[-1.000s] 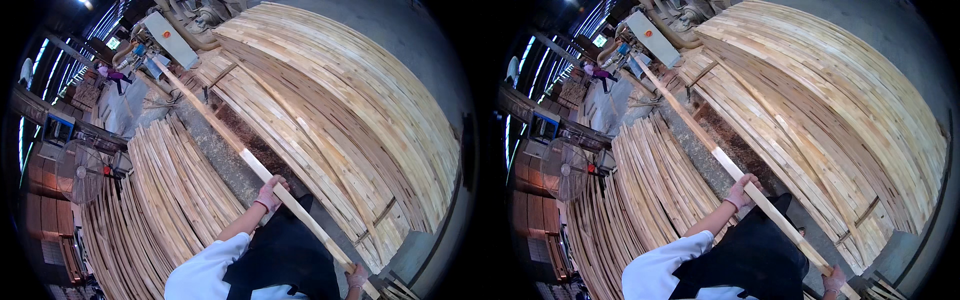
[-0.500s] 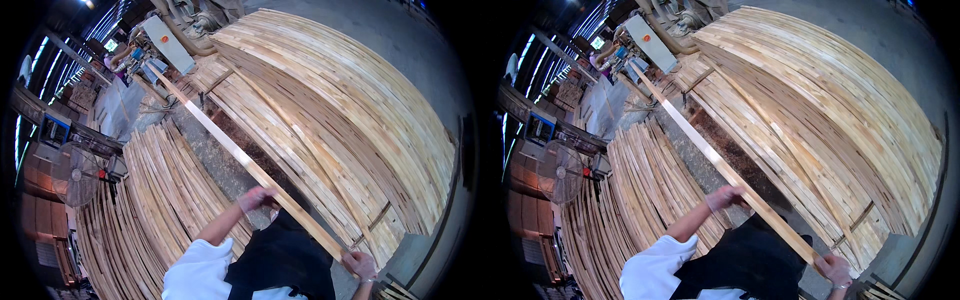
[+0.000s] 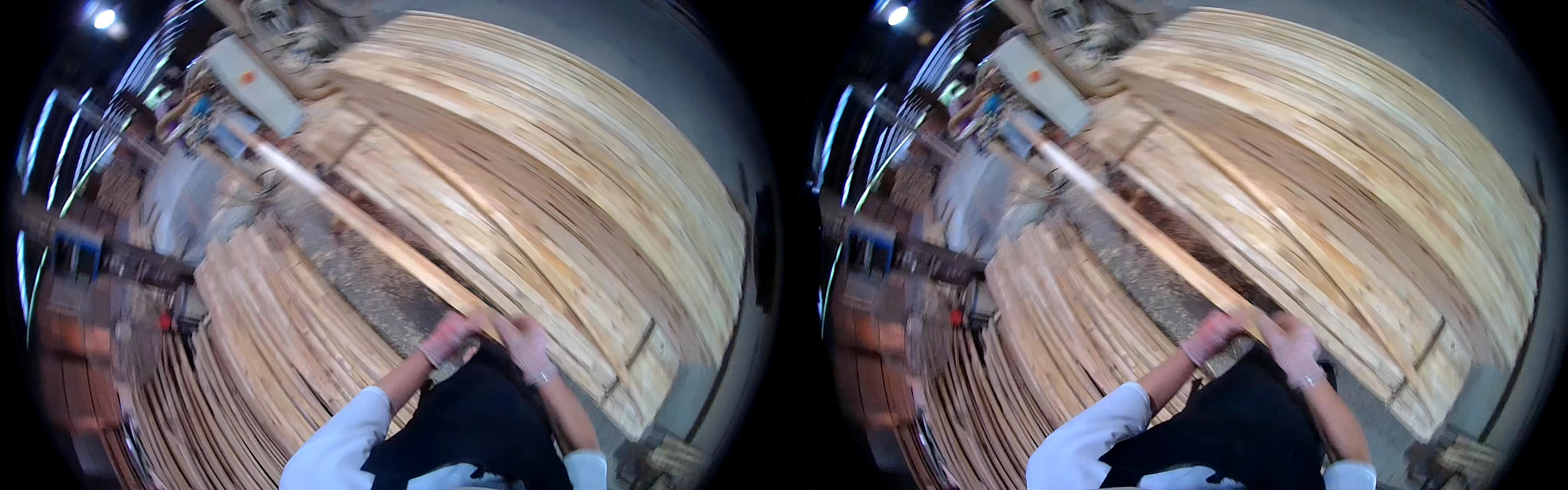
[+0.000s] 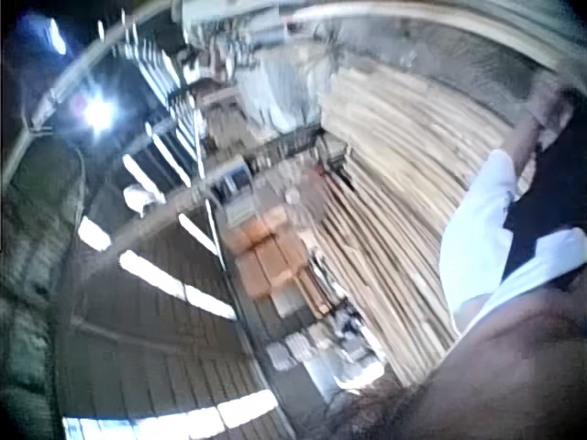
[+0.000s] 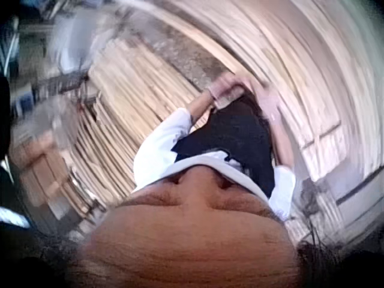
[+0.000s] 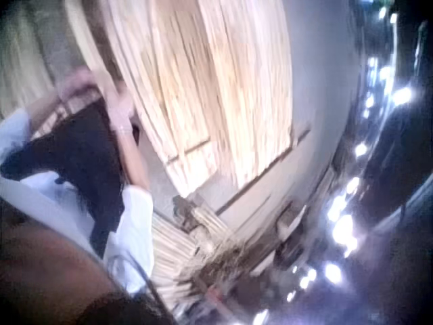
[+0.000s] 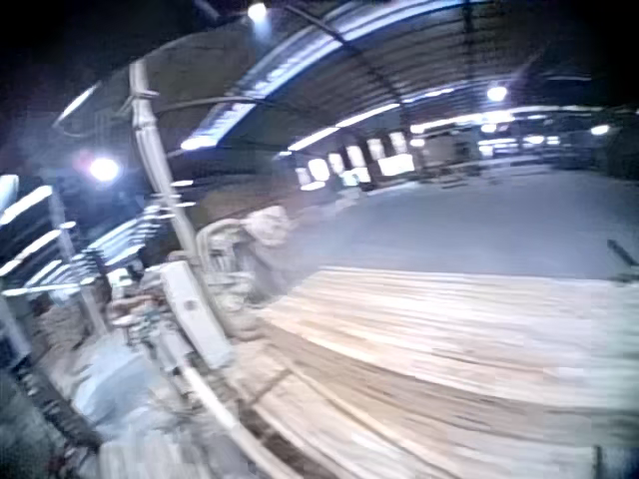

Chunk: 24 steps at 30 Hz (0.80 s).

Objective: The person picks up thin wooden planks from a large stack, moves them individually, and places them onto another stack or into a processing machine.

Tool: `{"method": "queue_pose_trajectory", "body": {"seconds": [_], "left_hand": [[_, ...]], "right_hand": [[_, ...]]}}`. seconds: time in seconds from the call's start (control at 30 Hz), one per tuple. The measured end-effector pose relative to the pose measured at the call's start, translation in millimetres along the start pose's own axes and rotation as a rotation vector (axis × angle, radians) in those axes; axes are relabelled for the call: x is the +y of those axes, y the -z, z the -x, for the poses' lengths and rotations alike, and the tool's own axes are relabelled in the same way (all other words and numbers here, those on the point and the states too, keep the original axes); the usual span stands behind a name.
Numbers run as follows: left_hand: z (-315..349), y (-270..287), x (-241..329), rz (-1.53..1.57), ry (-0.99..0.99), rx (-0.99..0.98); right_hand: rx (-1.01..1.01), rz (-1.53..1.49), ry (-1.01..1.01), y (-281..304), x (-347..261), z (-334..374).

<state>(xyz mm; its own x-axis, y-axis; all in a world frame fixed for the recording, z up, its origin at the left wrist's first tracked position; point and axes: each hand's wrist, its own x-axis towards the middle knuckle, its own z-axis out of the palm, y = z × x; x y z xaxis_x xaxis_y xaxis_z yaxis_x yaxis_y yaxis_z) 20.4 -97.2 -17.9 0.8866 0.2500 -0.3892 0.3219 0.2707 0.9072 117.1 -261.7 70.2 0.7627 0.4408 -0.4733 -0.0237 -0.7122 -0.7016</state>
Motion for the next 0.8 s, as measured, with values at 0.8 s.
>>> {"method": "queue_pose_trajectory", "body": {"seconds": [0.8], "left_hand": [[-27,-142,-80,0.613,0.811,0.608]], "right_hand": [[0.002,0.378,-0.818,120,514,-112]]}}
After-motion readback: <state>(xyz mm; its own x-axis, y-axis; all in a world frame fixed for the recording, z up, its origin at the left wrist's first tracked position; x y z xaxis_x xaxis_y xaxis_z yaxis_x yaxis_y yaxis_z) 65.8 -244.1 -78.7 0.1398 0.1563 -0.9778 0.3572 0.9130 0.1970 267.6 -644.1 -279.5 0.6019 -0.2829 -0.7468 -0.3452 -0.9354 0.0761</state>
